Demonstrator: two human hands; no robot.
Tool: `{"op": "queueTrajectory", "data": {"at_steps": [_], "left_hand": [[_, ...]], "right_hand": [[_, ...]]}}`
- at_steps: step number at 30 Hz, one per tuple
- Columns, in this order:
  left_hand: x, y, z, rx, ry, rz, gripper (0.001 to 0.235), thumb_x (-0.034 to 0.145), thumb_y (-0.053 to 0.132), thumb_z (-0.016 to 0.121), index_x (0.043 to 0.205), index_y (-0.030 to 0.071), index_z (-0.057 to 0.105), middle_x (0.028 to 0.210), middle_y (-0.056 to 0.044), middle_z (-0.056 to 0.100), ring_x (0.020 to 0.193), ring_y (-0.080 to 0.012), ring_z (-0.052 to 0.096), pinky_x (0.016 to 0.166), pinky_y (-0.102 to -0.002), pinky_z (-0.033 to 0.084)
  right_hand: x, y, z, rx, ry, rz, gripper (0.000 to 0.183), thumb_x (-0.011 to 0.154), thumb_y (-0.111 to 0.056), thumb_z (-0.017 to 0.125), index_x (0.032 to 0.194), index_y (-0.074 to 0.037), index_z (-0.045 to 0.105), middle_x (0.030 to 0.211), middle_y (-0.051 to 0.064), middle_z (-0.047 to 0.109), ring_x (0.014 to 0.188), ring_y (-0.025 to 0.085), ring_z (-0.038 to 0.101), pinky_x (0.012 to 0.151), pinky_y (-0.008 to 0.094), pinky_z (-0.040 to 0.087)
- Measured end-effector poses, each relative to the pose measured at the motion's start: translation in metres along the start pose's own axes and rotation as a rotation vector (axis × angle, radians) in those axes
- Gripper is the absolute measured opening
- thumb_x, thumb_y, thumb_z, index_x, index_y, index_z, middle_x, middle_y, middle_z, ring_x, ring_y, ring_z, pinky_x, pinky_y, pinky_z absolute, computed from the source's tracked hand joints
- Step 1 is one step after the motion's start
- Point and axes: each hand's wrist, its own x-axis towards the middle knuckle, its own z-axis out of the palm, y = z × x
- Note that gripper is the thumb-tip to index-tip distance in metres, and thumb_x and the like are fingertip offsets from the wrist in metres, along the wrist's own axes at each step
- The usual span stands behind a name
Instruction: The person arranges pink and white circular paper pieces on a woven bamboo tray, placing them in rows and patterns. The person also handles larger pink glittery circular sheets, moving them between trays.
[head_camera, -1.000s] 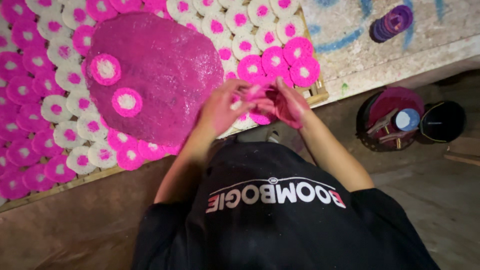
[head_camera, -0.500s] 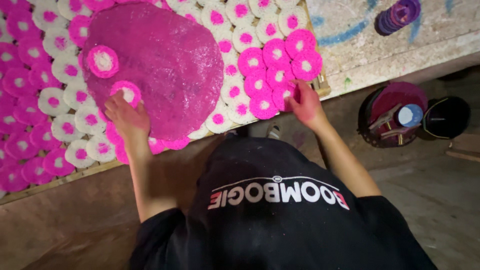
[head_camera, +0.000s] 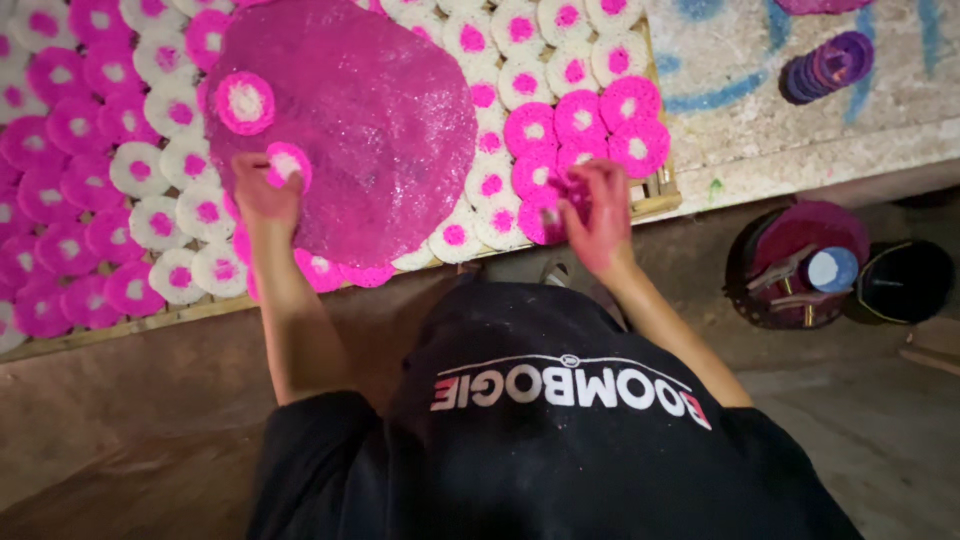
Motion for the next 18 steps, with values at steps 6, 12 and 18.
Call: {"op": "queueTrajectory", "data": {"at_steps": [6, 12, 18], "left_hand": [[-0.084, 0.134, 0.027, -0.264, -0.227, 0.123, 0.059, 0.08, 0.008, 0.083, 0.13, 0.009, 0.051, 0.12, -0.014, 0.067, 0.11, -0.0274, 0.07, 0.095, -0.04, 0.062], [-0.156, 0.223, 0.069, -0.447, -0.507, 0.515, 0.068, 0.082, 0.01, 0.085, 0.14, 0.003, 0.05, 0.115, -0.011, 0.063, 0.1, -0.0217, 0.066, 0.09, -0.038, 0.057], [-0.161, 0.192, 0.073, -0.342, -0.461, 0.394, 0.051, 0.09, 0.008, 0.075, 0.138, 0.007, 0.056, 0.116, -0.01, 0.063, 0.096, -0.0192, 0.064, 0.087, -0.035, 0.056]], "right_hand": [[0.011, -0.01, 0.046, 1.215, -0.49, 0.67, 0.033, 0.101, -0.024, 0.059, 0.126, -0.004, 0.064, 0.115, 0.013, 0.072, 0.101, 0.019, 0.072, 0.085, 0.032, 0.059], [-0.002, 0.064, 0.041, 1.316, -0.152, 0.858, 0.029, 0.096, -0.016, 0.063, 0.122, -0.005, 0.063, 0.105, 0.006, 0.071, 0.093, 0.018, 0.069, 0.083, 0.033, 0.057], [-0.02, 0.151, -0.029, 1.036, 0.09, 0.766, 0.029, 0.1, -0.013, 0.062, 0.128, -0.004, 0.064, 0.105, 0.001, 0.074, 0.096, 0.012, 0.069, 0.087, 0.028, 0.056]]}}
